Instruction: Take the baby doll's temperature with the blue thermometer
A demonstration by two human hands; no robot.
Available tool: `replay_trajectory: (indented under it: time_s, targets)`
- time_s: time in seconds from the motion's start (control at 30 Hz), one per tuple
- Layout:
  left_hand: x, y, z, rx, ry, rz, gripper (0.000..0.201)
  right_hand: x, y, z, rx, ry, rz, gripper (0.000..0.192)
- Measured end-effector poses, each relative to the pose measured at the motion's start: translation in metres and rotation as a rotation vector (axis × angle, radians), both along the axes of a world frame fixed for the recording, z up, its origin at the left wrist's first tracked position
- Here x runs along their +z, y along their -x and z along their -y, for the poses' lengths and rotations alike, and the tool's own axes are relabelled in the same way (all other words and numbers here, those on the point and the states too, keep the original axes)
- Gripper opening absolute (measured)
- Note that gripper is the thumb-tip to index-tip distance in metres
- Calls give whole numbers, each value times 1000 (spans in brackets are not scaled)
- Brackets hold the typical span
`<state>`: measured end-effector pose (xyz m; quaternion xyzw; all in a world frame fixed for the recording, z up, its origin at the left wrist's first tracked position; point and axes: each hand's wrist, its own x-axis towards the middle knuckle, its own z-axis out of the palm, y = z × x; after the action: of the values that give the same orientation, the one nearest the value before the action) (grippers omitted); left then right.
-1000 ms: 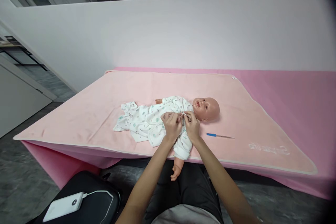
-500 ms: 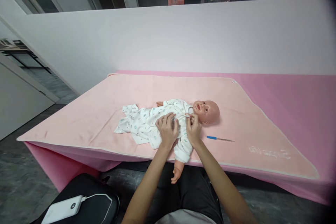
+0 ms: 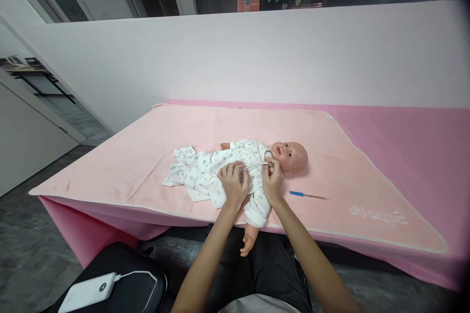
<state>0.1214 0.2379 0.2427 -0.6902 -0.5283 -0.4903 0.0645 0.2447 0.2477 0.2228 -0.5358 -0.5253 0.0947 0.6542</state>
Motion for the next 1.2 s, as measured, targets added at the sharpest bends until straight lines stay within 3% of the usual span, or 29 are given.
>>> replay_trajectory:
  time_s: [0.2, 0.4, 0.63, 1.2]
  targets:
    - [-1, 2, -1, -26, 12, 30, 12, 11, 9, 3, -33, 4, 82, 28]
    - [-2, 6, 0, -30, 62, 96, 19, 19, 38, 5, 164, -22, 366, 35]
    - [-2, 9, 0, -48, 120, 144, 22, 12, 40, 2, 169, 53, 360, 30]
    - [-2, 10, -2, -45, 99, 166, 22, 9, 38, 5, 180, 37, 294, 26]
